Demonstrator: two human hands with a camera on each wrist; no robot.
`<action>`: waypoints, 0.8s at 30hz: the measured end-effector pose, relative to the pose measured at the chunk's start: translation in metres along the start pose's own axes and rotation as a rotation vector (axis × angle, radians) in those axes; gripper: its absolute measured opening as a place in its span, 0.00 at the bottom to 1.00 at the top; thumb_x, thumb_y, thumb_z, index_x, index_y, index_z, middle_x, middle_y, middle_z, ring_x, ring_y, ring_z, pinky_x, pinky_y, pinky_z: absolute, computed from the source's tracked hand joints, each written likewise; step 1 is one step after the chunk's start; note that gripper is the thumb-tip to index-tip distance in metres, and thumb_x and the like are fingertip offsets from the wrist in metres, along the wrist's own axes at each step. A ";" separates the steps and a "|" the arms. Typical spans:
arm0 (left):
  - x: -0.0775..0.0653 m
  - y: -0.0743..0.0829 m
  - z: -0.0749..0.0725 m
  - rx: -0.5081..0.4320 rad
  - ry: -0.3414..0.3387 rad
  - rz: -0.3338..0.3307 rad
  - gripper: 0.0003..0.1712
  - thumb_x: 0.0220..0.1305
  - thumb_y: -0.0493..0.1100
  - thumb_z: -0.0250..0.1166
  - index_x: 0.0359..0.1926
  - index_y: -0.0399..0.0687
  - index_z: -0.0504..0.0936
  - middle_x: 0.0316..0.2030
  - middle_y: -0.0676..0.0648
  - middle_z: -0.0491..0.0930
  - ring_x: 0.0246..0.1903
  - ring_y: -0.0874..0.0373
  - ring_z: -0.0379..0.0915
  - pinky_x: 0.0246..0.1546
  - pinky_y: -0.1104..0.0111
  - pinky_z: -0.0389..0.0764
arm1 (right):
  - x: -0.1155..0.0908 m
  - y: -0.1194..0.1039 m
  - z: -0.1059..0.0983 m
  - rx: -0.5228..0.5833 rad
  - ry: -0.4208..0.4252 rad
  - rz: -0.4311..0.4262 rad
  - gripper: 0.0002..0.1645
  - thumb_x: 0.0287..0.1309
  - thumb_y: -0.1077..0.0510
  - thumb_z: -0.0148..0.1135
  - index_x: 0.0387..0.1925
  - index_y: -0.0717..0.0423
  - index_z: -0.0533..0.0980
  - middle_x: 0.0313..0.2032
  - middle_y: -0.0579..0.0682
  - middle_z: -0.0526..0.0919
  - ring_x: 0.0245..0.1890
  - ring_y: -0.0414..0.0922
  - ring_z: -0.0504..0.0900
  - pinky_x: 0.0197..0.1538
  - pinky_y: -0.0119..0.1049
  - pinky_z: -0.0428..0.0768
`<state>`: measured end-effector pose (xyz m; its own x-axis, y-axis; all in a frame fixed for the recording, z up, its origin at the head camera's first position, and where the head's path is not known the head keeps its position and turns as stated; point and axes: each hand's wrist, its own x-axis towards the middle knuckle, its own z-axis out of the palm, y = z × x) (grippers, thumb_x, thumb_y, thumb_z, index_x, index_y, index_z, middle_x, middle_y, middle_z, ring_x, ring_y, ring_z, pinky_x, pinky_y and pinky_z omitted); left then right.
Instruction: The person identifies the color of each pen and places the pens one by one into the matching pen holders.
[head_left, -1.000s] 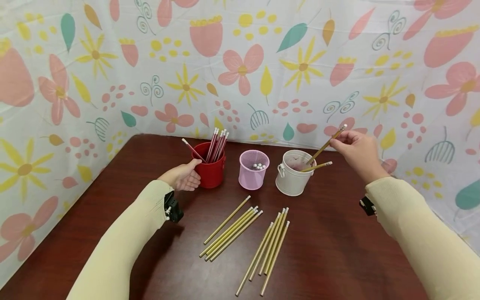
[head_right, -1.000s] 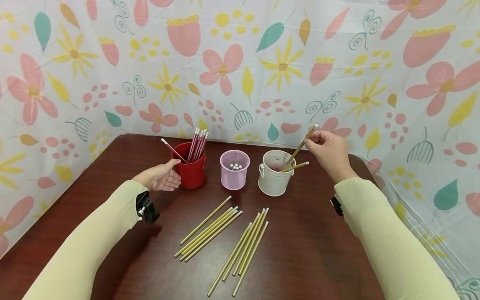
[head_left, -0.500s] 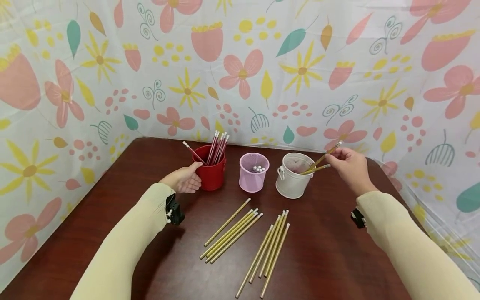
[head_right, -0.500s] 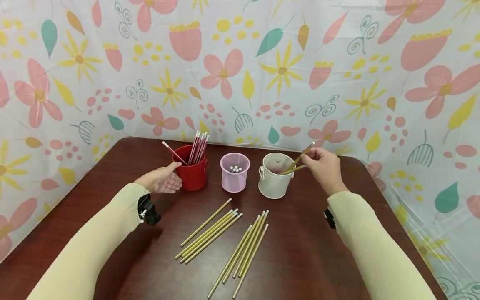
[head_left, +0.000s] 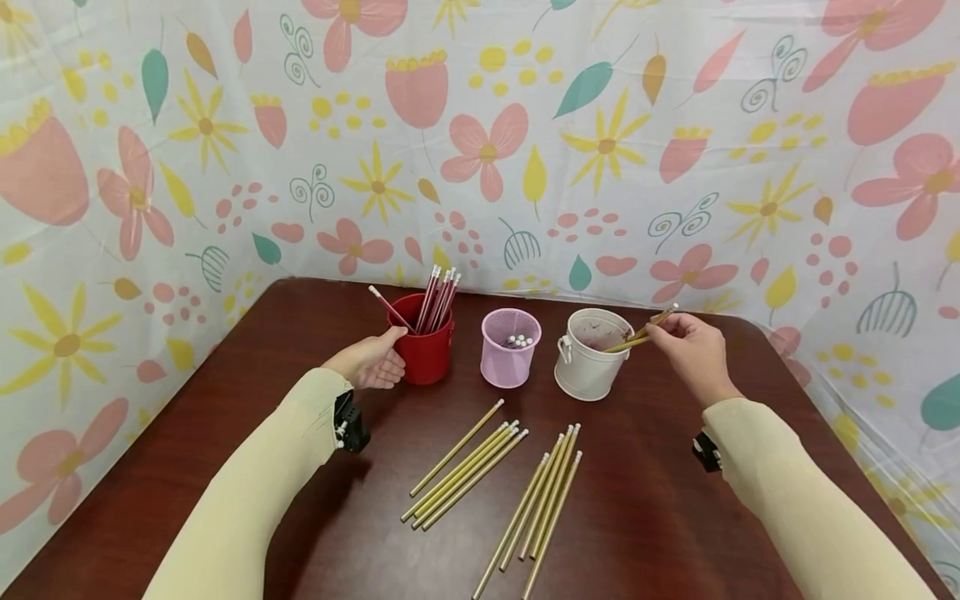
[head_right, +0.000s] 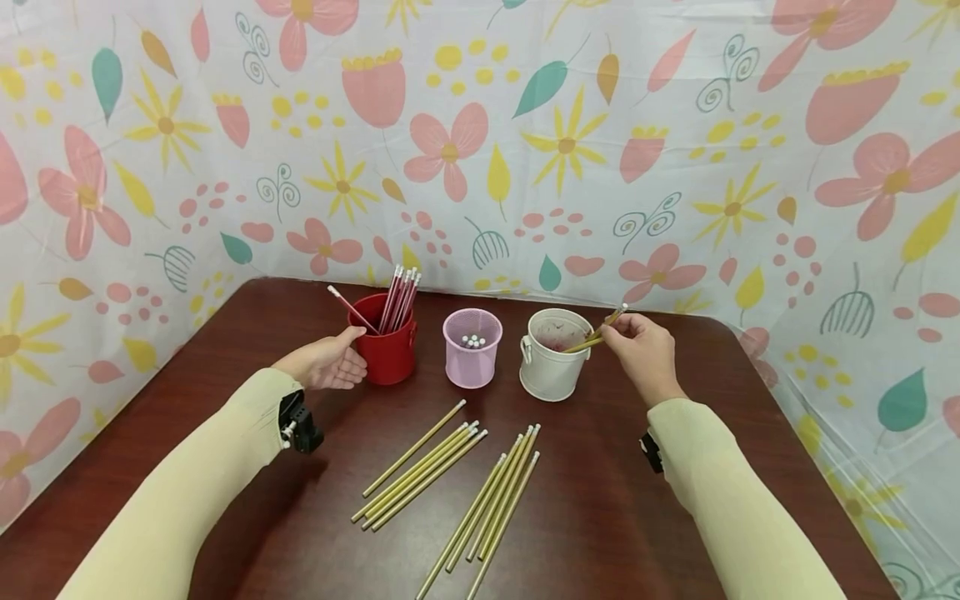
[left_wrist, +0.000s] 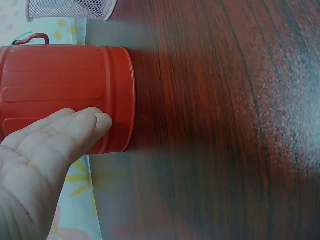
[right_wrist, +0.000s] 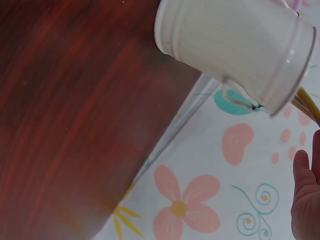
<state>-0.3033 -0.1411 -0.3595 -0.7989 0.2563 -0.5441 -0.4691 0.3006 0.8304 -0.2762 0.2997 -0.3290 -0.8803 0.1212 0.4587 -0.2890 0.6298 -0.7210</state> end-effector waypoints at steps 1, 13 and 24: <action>0.000 0.000 0.000 -0.001 -0.002 0.002 0.45 0.72 0.60 0.34 0.65 0.17 0.53 0.66 0.24 0.56 0.66 0.34 0.54 0.65 0.53 0.60 | -0.001 0.001 0.001 0.003 -0.001 0.002 0.12 0.57 0.60 0.63 0.29 0.68 0.79 0.16 0.25 0.71 0.19 0.30 0.66 0.23 0.25 0.64; 0.000 -0.001 -0.002 0.029 -0.010 0.003 0.46 0.72 0.61 0.34 0.65 0.17 0.54 0.65 0.24 0.58 0.66 0.35 0.55 0.65 0.53 0.60 | -0.007 0.014 0.017 -0.011 -0.026 0.042 0.11 0.56 0.59 0.63 0.29 0.67 0.78 0.16 0.29 0.70 0.18 0.30 0.64 0.24 0.26 0.62; -0.002 0.003 0.000 0.012 0.019 -0.017 0.45 0.71 0.59 0.35 0.65 0.17 0.55 0.65 0.24 0.59 0.65 0.34 0.56 0.65 0.52 0.59 | -0.016 0.021 0.016 -0.077 -0.073 0.080 0.13 0.56 0.55 0.63 0.29 0.64 0.78 0.18 0.36 0.75 0.21 0.30 0.66 0.27 0.27 0.65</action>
<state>-0.3035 -0.1402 -0.3559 -0.7979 0.2337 -0.5556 -0.4781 0.3159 0.8196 -0.2743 0.2991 -0.3596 -0.9252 0.1188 0.3603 -0.1895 0.6781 -0.7101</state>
